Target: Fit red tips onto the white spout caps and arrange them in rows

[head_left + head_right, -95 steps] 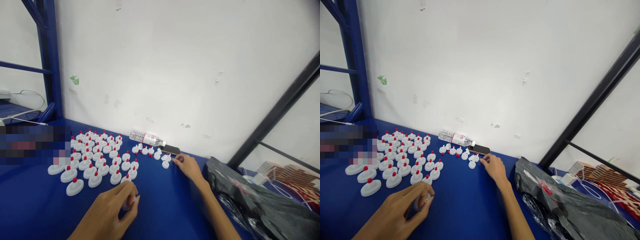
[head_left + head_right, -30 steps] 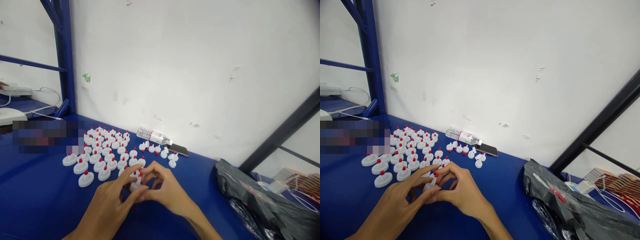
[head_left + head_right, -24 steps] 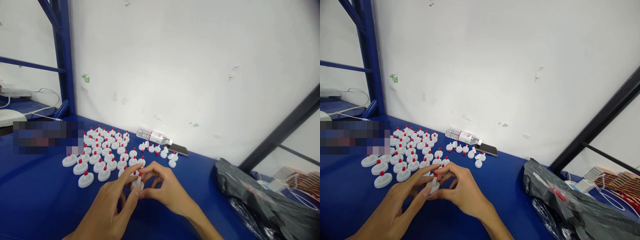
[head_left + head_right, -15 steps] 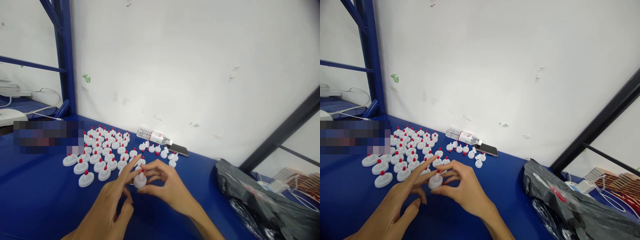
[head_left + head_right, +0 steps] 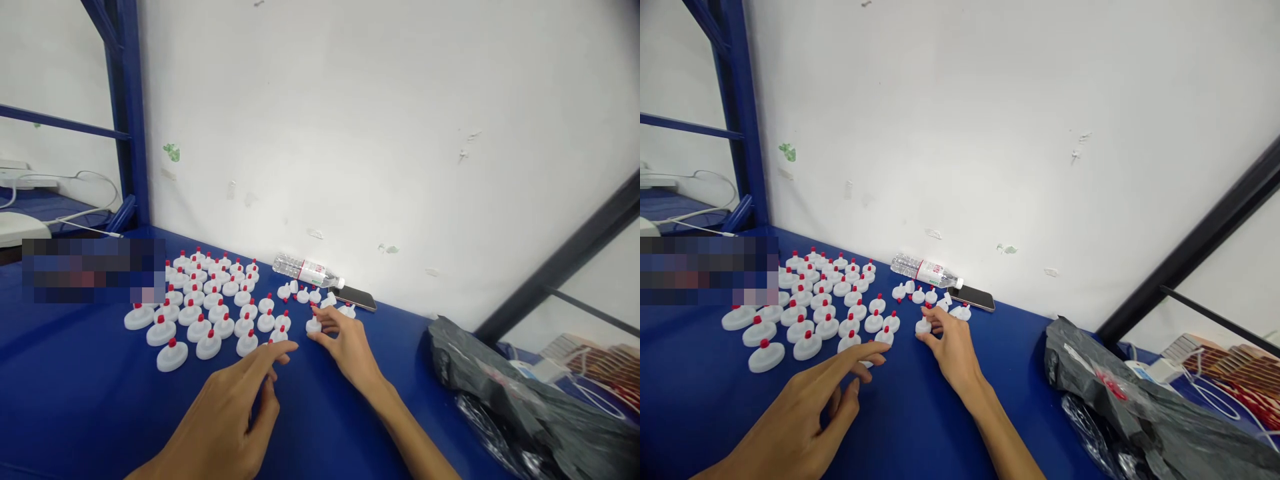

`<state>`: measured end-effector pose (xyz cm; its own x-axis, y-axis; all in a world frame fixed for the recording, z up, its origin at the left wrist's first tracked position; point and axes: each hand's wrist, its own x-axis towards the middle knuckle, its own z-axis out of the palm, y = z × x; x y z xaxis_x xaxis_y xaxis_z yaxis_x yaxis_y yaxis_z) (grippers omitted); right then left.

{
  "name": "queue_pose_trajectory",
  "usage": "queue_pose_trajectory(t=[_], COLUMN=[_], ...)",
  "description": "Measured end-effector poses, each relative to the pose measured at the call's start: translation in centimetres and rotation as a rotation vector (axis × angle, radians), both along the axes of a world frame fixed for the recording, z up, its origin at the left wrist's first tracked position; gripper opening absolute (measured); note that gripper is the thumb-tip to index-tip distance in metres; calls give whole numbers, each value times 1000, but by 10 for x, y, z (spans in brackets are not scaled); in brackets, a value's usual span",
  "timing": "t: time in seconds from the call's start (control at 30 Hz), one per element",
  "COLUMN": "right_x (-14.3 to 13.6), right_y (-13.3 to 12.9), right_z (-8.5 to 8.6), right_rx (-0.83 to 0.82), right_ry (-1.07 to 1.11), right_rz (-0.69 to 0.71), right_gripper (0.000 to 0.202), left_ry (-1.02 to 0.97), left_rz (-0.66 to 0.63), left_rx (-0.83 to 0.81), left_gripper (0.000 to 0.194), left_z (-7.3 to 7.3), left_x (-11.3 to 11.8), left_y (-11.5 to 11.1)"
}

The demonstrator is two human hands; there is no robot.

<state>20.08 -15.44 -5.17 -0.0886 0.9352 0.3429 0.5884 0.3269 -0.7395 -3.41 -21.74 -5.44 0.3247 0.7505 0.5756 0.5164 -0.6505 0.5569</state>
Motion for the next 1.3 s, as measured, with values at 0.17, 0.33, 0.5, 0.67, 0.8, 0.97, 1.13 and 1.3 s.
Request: queue_pose_trajectory(t=[0.17,0.33,0.5,0.67,0.8,0.97,1.13,1.3], right_x=[-4,-5,-8,-9,-15,-47,-84,-103], right_y=[6,8,7,4,13,55,109,130], right_z=[-6,-8,-7,-6,9,45,65,59], right_rx=[-2,-5,2,7,64,92,11,-54], right_ry=[66,103,93,73,32,-257,-435,-571], right_rz=[-12,-12,-14,-30,-5,92,180,220], right_gripper=[37,38,37,37,35,38,41,43], left_ry=[22,32,38,41,36,34,48,70], left_rz=[-14,-43,-55,-77,-87,-130,-122,-144], left_rx=[3,-1,19,24,22,40,16,8], left_gripper=[36,33,30,29,28,30,30,35], left_z=[4,4,6,7,6,2,2,0], left_x=[2,1,2,3,2,2,1,-1], left_y=[-3,-2,0,-1,-1,2,2,2])
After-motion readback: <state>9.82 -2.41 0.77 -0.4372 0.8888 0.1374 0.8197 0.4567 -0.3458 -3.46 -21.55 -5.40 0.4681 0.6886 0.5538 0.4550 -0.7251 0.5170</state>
